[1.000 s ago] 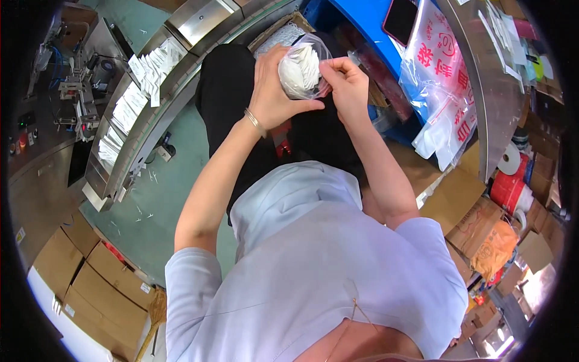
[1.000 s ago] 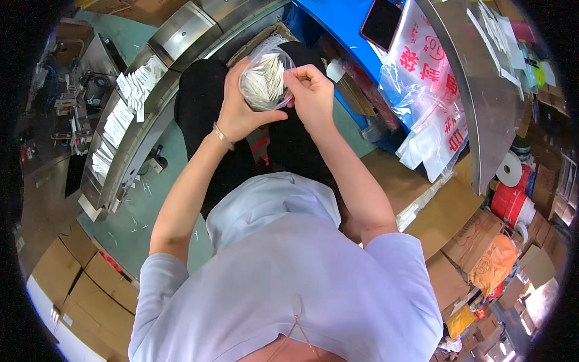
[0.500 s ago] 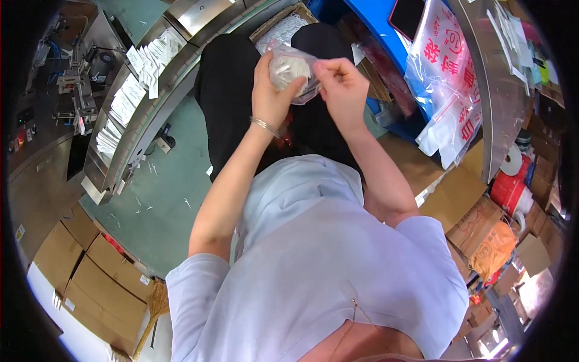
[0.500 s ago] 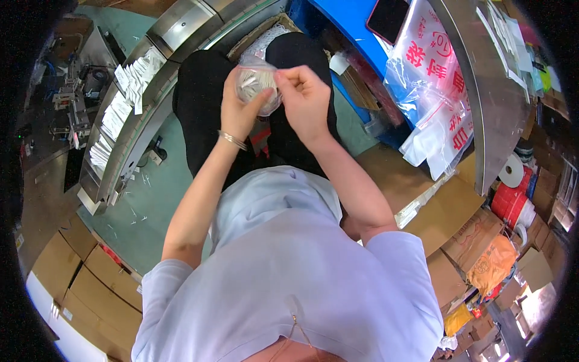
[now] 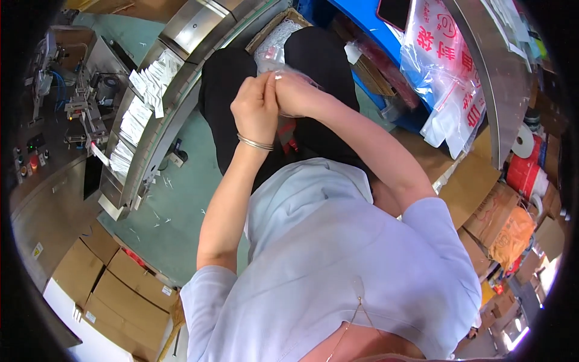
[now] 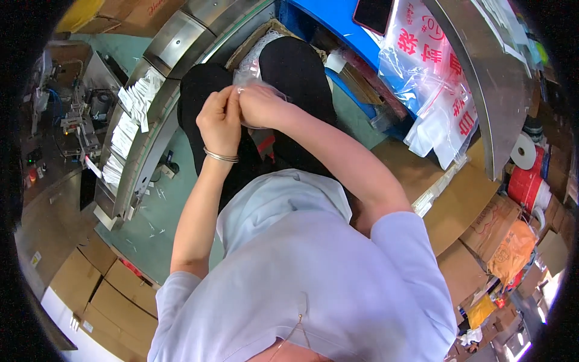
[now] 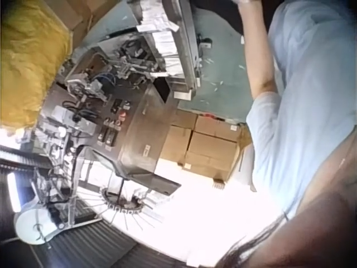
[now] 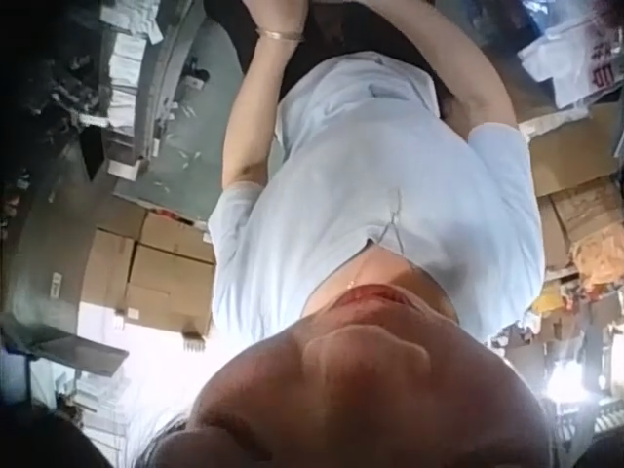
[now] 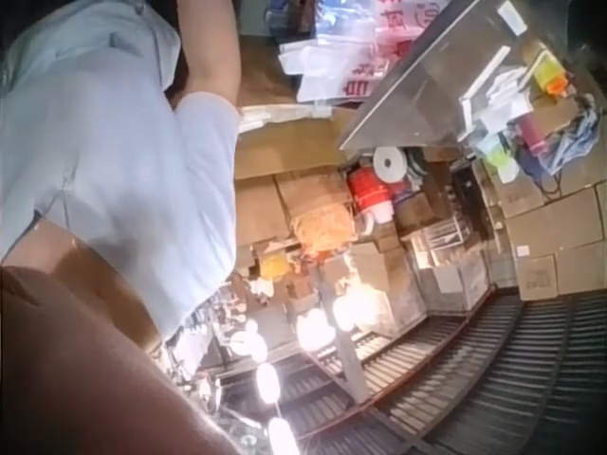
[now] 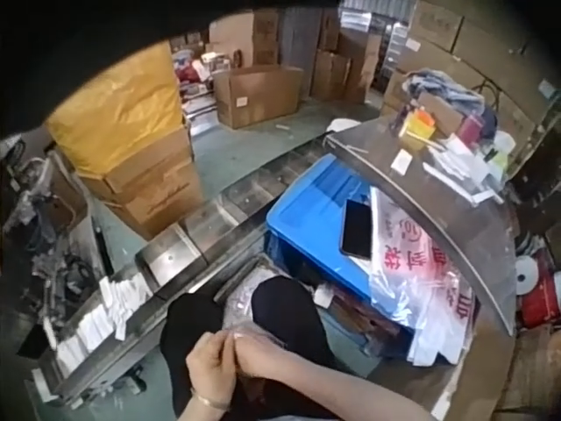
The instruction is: Manually packaging small white items into plastic bags and organizing them for shipment.
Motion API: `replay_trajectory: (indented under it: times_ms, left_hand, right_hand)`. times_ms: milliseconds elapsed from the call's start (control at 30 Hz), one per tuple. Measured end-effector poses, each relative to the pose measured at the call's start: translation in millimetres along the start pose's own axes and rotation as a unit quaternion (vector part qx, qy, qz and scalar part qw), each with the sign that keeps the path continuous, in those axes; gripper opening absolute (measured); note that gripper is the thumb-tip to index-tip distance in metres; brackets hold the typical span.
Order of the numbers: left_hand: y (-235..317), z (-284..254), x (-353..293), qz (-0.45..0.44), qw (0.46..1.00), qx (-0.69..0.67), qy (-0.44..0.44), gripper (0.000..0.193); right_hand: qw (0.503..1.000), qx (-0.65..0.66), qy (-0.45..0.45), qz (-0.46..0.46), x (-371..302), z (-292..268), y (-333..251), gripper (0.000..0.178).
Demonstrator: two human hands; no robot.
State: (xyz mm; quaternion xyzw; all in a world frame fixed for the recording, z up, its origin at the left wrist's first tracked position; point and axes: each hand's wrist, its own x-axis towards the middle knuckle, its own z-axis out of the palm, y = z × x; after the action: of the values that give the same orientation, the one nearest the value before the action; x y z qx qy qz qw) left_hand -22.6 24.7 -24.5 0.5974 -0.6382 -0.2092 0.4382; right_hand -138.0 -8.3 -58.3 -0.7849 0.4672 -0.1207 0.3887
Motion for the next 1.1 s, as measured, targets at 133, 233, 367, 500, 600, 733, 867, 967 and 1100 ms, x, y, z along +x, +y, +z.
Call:
replay_trajectory:
  times_ms: [133, 233, 367, 500, 600, 733, 867, 967, 1100]
  left_hand:
    - [-14.7, 9.5, 0.2, 0.017, 1.0, 0.009, -0.006, 0.008]
    - [-22.1, 11.3, 2.1, -0.002, 0.999, -0.028, 0.041, 0.008]
    - [-18.2, 9.2, 26.8, 0.044, 0.991, 0.098, -0.084, 0.008]
    - [-21.4, 10.7, 34.2, 0.097, 0.989, 0.086, -0.071, 0.009]
    - [-27.8, 10.1, 29.2, -0.075, 0.991, -0.057, -0.096, 0.015]
    - [-21.3, 21.5, 33.8, -0.14, 0.976, -0.126, -0.11, 0.016]
    - [-7.4, 23.1, 45.8, -0.171, 0.969, -0.126, -0.126, 0.015]
    - [-4.3, 26.8, 50.9, -0.167, 0.972, -0.109, -0.127, 0.016]
    - [-0.3, 27.7, 59.3, -0.172, 0.973, -0.093, -0.121, 0.016]
  right_hand:
    - [0.999, 0.001, -0.015, 0.033, 8.3, 15.2, 11.4, 0.011]
    - [0.992, 0.057, 0.109, -0.033, -22.3, 13.3, -3.1, 0.012]
    - [0.999, 0.022, 0.048, -0.008, -76.1, -0.4, -29.6, 0.014]
    - [0.98, 0.034, 0.188, -0.057, -108.7, 5.4, -44.4, 0.019]
    - [0.954, 0.101, 0.28, 0.03, -117.3, 11.7, -52.1, 0.023]
    - [0.888, 0.183, 0.366, 0.211, -108.4, 18.2, -49.3, 0.024]
    - [0.922, 0.096, 0.336, 0.169, -93.5, 26.1, -41.8, 0.018]
    - [0.931, 0.053, 0.33, 0.149, -90.2, 30.0, -41.8, 0.013]
    - [0.93, 0.008, 0.347, 0.119, -86.5, 31.1, -40.5, 0.01]
